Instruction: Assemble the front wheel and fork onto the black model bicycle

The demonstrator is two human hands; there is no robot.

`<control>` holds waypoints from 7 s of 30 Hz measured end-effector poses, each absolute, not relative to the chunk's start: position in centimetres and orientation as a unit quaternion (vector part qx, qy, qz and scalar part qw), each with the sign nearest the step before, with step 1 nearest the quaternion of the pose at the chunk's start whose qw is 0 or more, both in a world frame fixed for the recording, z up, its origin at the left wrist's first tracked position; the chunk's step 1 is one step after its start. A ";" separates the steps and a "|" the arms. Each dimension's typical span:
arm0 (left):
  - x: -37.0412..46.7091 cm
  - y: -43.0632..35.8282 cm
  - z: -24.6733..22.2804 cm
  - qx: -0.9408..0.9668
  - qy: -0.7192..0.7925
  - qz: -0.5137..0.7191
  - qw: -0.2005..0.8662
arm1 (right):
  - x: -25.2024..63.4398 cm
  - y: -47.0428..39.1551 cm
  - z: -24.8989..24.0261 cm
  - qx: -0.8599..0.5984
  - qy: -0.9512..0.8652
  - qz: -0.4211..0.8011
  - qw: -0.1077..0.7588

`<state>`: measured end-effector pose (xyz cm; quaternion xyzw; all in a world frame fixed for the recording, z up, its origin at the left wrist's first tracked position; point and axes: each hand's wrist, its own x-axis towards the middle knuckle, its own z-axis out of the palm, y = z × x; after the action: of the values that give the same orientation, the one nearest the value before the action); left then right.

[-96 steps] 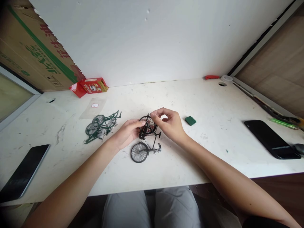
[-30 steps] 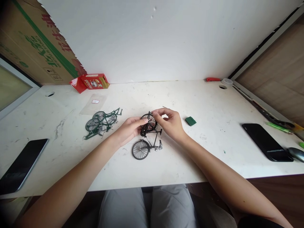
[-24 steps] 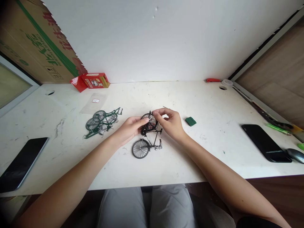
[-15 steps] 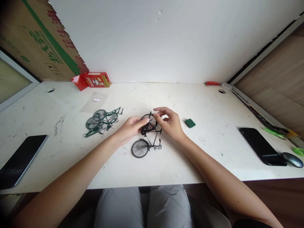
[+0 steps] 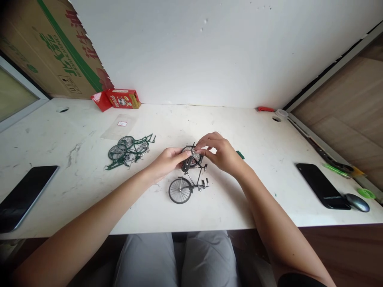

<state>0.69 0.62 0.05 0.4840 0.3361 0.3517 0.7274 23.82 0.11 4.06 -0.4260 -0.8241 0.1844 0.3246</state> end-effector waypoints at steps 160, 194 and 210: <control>-1.2 2.0 2.1 0.437 0.327 0.408 0.732 | 23.7 0.9 2.0 -0.526 -0.638 0.308 0.471; -3.1 3.8 1.8 0.402 0.365 0.420 0.727 | 27.3 2.8 0.1 -0.653 -0.699 0.065 0.286; -3.8 4.6 2.1 0.378 0.379 0.479 0.696 | 23.2 1.2 0.4 -0.510 -0.834 0.062 0.202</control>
<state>-3.76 4.62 2.07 0.3783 0.3786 0.4788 0.6959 23.23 1.17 0.41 -0.5095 -0.8340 0.0616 0.2025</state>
